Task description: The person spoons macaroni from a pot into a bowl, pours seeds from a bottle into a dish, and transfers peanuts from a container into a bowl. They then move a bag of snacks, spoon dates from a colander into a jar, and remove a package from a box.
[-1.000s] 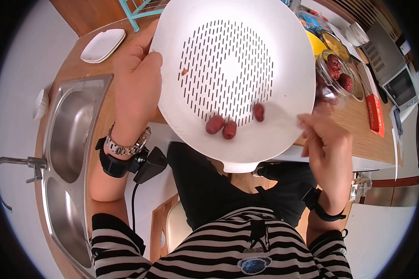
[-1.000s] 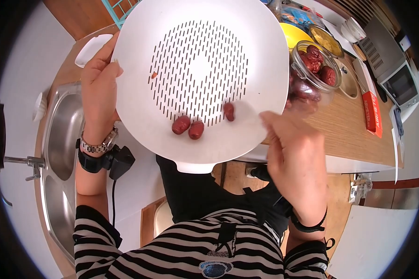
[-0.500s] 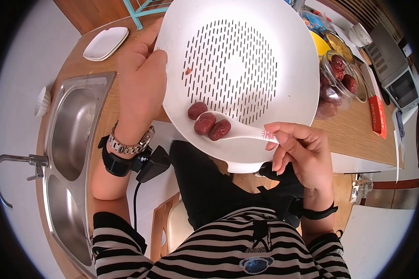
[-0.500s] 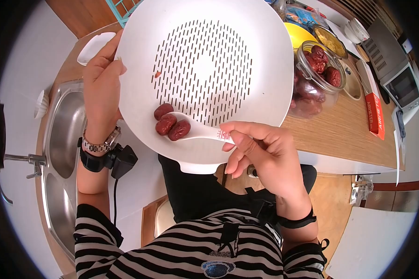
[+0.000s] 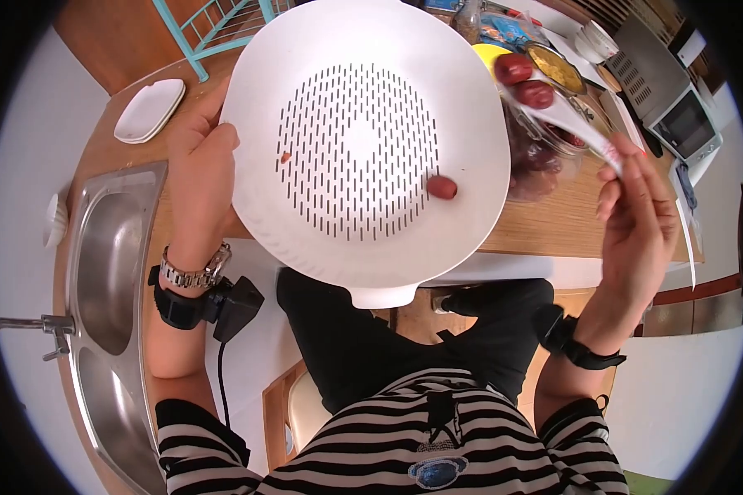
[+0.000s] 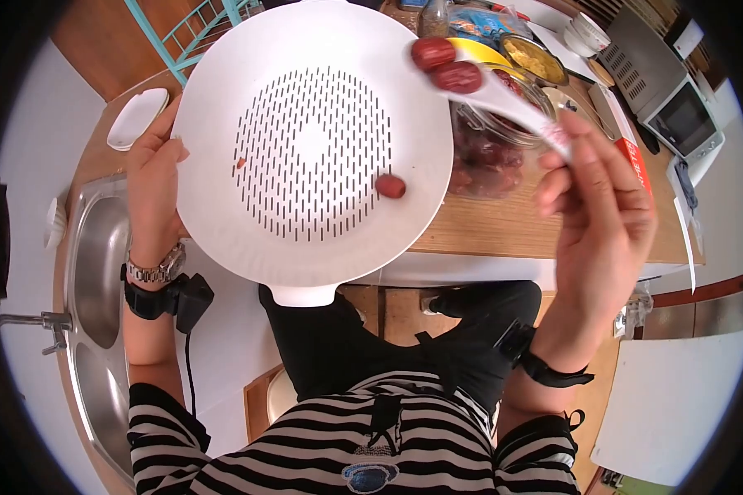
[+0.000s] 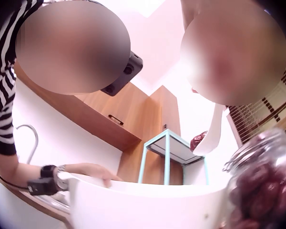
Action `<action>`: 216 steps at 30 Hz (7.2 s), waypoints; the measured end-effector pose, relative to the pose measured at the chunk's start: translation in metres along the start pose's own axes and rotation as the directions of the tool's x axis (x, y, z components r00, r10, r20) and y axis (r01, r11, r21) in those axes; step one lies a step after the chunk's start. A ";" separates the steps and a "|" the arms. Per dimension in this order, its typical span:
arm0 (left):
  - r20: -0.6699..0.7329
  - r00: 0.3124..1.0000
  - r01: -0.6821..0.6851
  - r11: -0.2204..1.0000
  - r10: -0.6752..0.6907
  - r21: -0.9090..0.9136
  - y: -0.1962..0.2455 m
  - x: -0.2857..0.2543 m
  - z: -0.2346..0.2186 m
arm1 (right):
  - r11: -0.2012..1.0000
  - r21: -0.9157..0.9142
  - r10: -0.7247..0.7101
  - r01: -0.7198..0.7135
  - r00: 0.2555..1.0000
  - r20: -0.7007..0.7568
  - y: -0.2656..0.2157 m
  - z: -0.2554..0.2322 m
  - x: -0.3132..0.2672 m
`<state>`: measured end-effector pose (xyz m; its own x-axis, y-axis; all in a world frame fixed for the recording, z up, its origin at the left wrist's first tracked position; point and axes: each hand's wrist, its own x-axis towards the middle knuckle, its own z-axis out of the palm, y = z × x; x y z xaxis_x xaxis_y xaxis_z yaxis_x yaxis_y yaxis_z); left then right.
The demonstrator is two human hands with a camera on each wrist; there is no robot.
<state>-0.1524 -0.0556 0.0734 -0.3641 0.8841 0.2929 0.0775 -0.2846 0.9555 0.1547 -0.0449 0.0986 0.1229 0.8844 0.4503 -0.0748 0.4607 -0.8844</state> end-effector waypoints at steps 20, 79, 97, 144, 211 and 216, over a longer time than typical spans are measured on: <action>-0.038 0.998 0.042 0.999 -0.041 0.032 0.000 0.000 0.000 | 0.495 -0.835 -0.494 0.242 0.868 -0.041 0.006 -0.014 0.012; -0.011 0.992 0.124 0.992 -0.124 0.006 -0.018 0.013 -0.009 | 0.834 -0.514 -0.320 0.202 0.936 -0.150 -0.001 -0.027 0.020; -0.019 0.985 0.173 0.985 -0.173 -0.018 -0.016 0.013 -0.006 | 0.621 -0.720 -0.474 0.310 0.880 -0.030 -0.003 -0.022 0.003; -0.053 0.989 0.139 0.990 -0.138 0.016 -0.030 0.007 0.007 | 0.922 -0.080 0.342 -0.379 0.895 -0.287 0.105 -0.132 0.090; 0.641 0.741 0.101 0.977 -0.199 0.187 0.055 -0.028 0.171 | 0.834 0.080 0.462 -0.546 0.770 0.439 0.098 -0.060 0.117; 0.669 0.725 0.115 0.987 -0.163 0.116 0.029 -0.025 0.200 | 0.733 0.259 0.394 -0.629 0.703 0.592 0.113 -0.058 0.107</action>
<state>0.0447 -0.0123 0.1010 0.3444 0.9354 0.0802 0.1419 -0.1363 0.9804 0.2164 0.0970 0.0400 -0.5291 0.8476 0.0405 -0.3888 -0.1997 -0.8994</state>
